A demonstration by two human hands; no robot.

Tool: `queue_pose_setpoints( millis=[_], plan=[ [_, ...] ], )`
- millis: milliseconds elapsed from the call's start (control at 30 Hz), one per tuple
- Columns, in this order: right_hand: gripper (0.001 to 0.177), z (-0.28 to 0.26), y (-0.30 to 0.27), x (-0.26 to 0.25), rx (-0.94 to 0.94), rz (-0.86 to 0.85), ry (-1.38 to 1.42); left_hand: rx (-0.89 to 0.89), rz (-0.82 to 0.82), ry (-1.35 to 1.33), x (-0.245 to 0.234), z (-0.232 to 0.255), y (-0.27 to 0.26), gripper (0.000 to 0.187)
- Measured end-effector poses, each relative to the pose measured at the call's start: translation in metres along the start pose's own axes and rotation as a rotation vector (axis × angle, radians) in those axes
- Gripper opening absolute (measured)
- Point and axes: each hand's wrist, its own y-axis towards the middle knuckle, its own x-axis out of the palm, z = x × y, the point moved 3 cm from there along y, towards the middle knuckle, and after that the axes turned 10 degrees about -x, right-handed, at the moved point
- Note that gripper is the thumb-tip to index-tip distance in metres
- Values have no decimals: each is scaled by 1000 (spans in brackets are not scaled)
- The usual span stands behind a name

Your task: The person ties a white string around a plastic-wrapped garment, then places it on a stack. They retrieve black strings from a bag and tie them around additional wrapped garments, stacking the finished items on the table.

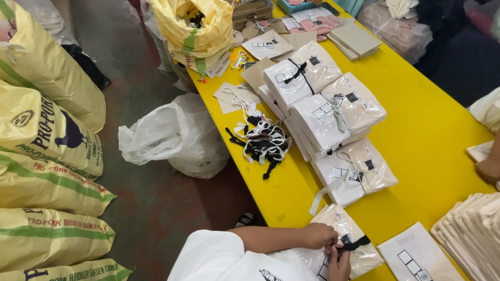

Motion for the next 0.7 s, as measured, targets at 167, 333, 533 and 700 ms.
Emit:
queue_pose_setpoints(
  millis=[167,333,533,700],
  plan=[
    [33,-17,-1,-4,57,2,-3,-89,27,-83,1,0,0,30],
    [35,-22,-6,-3,88,-3,26,-429,-208,-340,-5,6,-22,24],
    [28,0,-1,6,57,52,306,-228,-71,-282,-5,0,-22,20],
    [28,-12,-7,-3,0,-43,178,251,237,-258,-20,16,-42,20]
  ],
)
